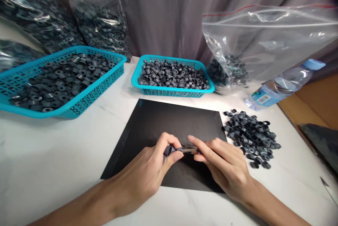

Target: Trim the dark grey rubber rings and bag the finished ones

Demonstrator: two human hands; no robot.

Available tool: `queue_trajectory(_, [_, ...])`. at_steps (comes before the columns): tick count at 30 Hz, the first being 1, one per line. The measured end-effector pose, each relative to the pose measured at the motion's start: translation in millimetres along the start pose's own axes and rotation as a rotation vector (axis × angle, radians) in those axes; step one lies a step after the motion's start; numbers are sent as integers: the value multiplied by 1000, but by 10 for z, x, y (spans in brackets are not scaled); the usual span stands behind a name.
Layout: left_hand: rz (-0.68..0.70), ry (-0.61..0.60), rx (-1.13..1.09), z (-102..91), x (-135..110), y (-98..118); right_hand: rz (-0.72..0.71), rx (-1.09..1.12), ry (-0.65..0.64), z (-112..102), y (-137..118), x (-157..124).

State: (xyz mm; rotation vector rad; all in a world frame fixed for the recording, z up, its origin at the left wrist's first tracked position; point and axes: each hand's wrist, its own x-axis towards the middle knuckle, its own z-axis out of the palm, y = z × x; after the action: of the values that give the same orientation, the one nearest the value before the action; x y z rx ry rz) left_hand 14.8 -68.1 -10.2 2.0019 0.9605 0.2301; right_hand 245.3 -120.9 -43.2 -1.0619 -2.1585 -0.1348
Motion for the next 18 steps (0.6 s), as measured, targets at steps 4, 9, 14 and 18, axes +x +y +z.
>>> queue_trajectory(4, [-69,-50,-84,-23,-6,34,-11,0,-5,-3,2,20])
queue_trajectory(9, [-83,-62,-132,-11,-18,16,-17,-5,-6,-15,0,19])
queue_trajectory(14, [-73,24,-179,33,-36,36,-17,-24,-5,-16,-1,22])
queue_trajectory(18, [-71,62,-176,51,-46,54,-10,-22,-6,-19,-3,18])
